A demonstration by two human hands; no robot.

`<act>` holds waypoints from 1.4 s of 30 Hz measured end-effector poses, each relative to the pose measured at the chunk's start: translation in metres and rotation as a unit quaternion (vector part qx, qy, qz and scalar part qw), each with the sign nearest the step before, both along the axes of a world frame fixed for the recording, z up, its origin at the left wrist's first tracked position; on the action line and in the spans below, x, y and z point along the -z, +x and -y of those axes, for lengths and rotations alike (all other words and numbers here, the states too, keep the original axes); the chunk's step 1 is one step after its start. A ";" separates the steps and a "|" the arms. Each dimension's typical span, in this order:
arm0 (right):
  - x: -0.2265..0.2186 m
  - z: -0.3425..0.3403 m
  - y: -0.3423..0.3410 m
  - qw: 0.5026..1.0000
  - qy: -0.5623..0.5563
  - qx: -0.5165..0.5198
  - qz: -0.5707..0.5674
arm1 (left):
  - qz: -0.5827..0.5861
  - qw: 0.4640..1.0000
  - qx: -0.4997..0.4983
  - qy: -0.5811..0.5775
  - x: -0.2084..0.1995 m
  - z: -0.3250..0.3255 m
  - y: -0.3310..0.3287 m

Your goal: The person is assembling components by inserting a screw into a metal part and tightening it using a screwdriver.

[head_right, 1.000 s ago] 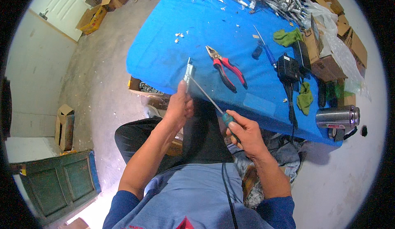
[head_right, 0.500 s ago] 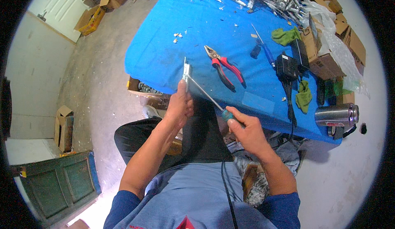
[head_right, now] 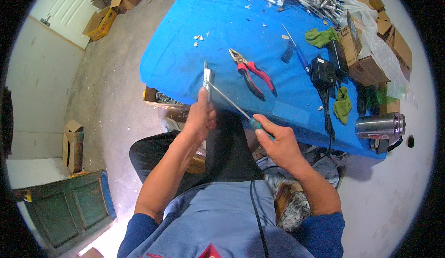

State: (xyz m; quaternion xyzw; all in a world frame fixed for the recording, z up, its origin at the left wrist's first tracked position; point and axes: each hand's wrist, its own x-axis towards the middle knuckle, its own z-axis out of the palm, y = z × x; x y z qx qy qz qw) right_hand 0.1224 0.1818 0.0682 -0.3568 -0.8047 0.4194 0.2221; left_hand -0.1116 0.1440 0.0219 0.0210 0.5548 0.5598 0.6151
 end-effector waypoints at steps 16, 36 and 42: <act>-0.038 -0.031 0.002 0.920 -0.390 0.039 -0.011 | -0.029 0.999 0.036 0.008 0.002 0.004 -0.005; -0.013 0.009 -0.009 0.956 0.195 -0.036 0.215 | 0.009 1.000 0.027 -0.004 -0.004 -0.001 -0.003; 0.003 0.002 -0.007 0.990 0.137 -0.029 0.031 | 0.004 0.999 0.035 0.015 0.005 0.002 -0.012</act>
